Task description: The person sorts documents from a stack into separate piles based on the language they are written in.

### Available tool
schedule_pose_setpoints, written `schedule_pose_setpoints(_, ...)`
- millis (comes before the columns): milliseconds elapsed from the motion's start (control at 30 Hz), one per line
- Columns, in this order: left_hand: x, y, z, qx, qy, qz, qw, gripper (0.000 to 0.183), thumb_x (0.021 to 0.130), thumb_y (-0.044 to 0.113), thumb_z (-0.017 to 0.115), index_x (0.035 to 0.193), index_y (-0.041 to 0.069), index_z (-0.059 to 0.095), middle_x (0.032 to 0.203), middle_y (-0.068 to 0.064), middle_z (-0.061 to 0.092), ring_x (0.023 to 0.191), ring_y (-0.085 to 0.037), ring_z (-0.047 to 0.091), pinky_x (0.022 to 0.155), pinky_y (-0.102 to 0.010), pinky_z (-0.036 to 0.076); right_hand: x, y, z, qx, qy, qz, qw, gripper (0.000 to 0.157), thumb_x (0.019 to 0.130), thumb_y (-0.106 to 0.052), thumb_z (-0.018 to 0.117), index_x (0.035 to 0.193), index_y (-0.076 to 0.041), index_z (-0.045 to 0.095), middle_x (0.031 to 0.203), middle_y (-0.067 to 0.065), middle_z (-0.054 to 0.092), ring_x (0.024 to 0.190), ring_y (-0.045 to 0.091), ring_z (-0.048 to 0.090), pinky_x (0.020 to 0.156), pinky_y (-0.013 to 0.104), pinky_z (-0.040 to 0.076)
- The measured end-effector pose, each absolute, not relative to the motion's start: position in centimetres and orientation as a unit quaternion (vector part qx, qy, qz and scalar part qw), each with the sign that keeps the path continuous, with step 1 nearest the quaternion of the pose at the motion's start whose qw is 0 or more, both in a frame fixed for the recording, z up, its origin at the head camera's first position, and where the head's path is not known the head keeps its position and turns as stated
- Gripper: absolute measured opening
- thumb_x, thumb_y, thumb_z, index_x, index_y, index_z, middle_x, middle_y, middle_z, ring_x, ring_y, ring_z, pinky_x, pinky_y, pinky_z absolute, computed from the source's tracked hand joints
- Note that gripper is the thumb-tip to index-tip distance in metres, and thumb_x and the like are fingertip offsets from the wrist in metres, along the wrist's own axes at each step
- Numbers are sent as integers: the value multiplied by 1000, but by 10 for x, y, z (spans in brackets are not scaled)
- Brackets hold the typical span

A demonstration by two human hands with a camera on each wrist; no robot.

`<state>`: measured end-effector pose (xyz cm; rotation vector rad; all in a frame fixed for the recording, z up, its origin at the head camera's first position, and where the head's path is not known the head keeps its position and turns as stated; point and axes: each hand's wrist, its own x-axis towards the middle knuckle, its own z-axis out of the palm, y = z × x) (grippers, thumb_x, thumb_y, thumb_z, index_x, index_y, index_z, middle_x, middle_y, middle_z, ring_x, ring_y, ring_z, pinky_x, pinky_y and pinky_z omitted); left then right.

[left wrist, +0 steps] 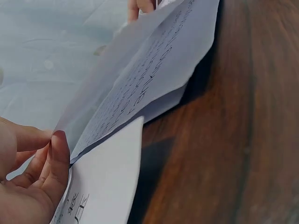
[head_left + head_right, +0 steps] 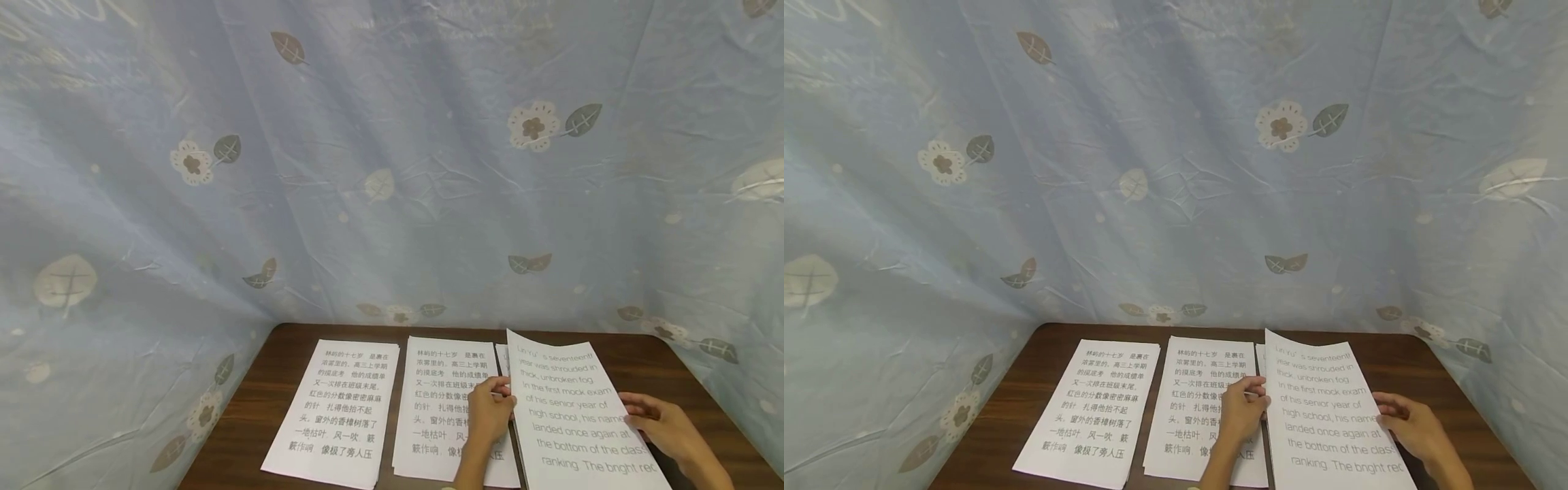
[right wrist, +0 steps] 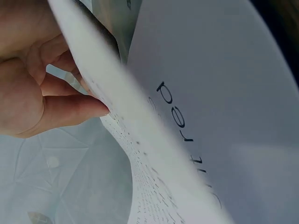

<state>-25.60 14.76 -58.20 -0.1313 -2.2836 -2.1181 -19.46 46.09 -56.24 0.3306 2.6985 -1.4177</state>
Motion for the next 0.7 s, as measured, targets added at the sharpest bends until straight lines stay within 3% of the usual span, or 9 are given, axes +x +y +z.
schedule_pose_setpoints(467, -256, 146, -583, -50, -739, -672, 5, 31, 88, -6, 77, 115, 8, 80, 87, 5, 69, 58, 1, 60, 52, -13, 51, -194, 460, -562, 96, 882, -460, 31, 60, 103, -11, 67, 152, 14, 44, 117, 7, 72, 88, 5, 64, 74, 28, 59)
schedule_pose_setpoints(700, -255, 141, -578, -68, -752, -656, 0, 32, 88, -3, 80, 119, 4, 78, 91, 3, 70, 61, 2, 61, 55, -14, 52, -195, 460, -561, 97, 898, -429, 21, 58, 103, -14, 68, 149, 14, 48, 119, 18, 75, 86, 4, 67, 73, 28, 60)
